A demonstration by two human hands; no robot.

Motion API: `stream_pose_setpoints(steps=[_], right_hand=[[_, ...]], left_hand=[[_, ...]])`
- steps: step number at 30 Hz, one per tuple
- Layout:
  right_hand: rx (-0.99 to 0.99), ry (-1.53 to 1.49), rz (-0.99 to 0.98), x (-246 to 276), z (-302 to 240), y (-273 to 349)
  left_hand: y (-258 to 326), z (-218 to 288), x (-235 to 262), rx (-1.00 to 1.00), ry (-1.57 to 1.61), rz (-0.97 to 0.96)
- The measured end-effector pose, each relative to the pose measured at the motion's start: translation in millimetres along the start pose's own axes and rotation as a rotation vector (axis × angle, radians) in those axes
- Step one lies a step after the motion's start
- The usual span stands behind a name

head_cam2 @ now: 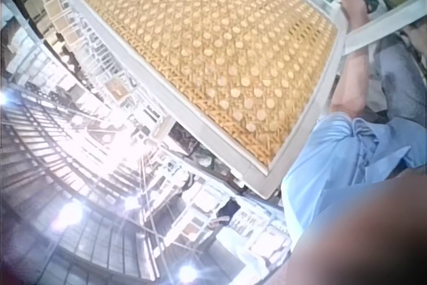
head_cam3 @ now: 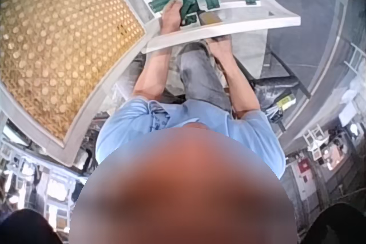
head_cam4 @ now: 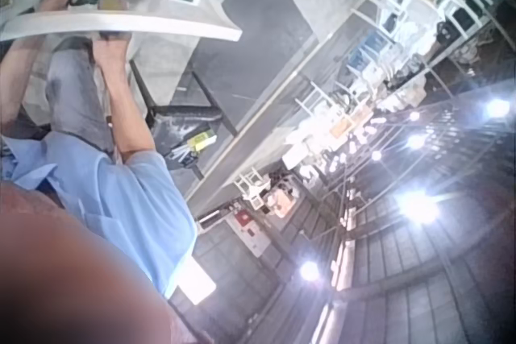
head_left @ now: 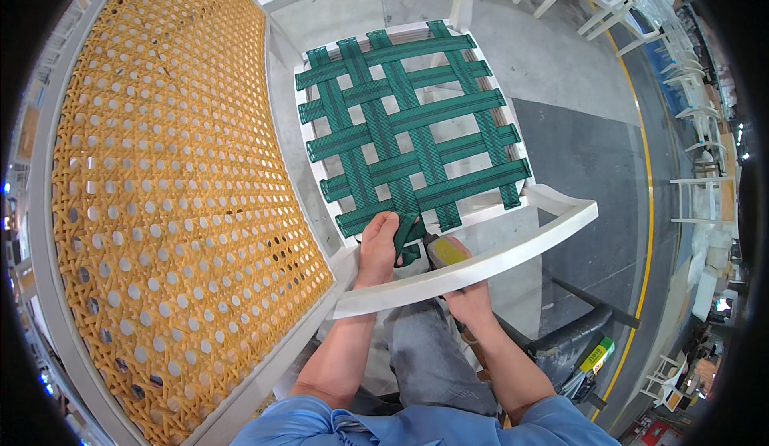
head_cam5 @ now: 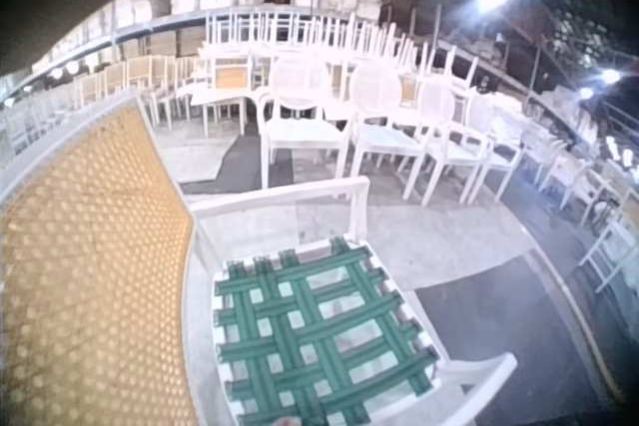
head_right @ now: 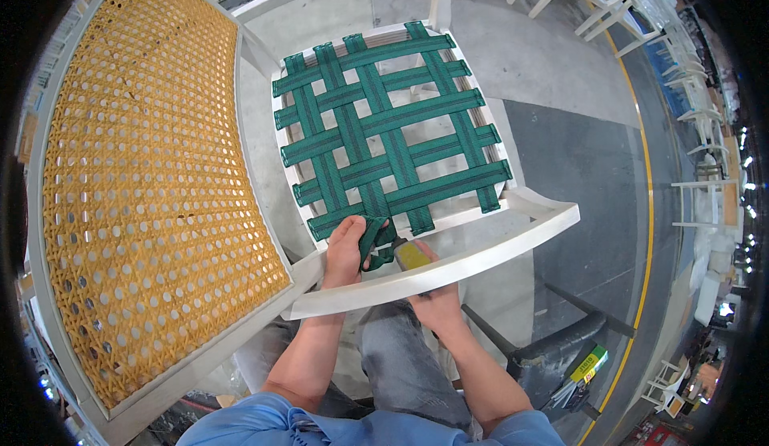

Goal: The person weaves green straps into the seat of a white chair frame. They thread the straps through the frame, use a staple gun to secure them, and trim excess material with scissors.

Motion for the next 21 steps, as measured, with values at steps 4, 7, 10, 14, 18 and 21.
stream_pose_setpoints(steps=[4, 7, 10, 14, 18, 21], right_hand=[[0.046, 0.096, 0.004, -4, 8, -1], [0.028, 0.074, 0.011, -9, 5, -2], [-0.009, 0.058, 0.005, -9, 6, -2], [0.036, 0.083, -0.018, -15, 1, -5], [0.049, 0.110, -0.036, -16, -3, -5], [0.119, 0.223, -0.048, -19, -5, -1]], left_hand=[[0, 2, -1, 0.021, -0.007, -0.021], [1, 2, 3, 0.017, -0.005, -0.026], [2, 7, -5, 0.025, 0.009, -0.003], [1, 4, -4, 0.011, 0.031, 0.007], [1, 4, -3, 0.027, 0.030, 0.022], [2, 3, 0, 0.035, 0.033, 0.035]])
Point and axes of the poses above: each hand's wrist, its own y-axis away from the middle knuckle, its own x-axis out of the back of the hand, z = x × y, the point moved 2 cm from there along -y, towards the middle knuckle, and after that the axes turned 3 degrees about -x, right-handed, at the moved point
